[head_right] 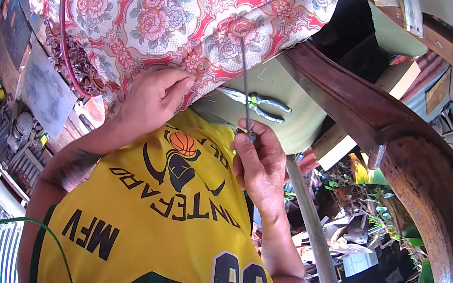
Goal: The person uses a pry tool and shears to remove old fabric and staples from a chair seat, then uses a pneumatic staple gun to attach new floral fabric to the seat frame.
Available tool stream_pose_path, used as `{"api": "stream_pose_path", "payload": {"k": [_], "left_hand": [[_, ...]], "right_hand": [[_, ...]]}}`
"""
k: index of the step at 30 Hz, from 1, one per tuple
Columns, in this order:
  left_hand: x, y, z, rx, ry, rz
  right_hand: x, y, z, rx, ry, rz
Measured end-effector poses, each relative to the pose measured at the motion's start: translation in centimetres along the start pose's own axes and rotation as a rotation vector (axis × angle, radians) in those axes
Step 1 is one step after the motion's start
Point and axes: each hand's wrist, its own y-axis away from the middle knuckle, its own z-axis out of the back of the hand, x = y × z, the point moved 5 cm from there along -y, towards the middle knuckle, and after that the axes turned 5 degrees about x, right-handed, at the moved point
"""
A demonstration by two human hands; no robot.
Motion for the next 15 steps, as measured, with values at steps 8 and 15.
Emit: {"api": "stream_pose_path", "payload": {"k": [8, 15], "left_hand": [[1.7, -0.5, -2.3, 0.125, 1.152, 0.496], [1.9, -0.9, -2.8, 0.204, 1.238, 0.452]], "right_hand": [[0.9, 1.1, -3.7, 0.097, 0.306, -0.149], [0.7, 1.6, -5.3, -0.022, 0.228, -0.176]]}}
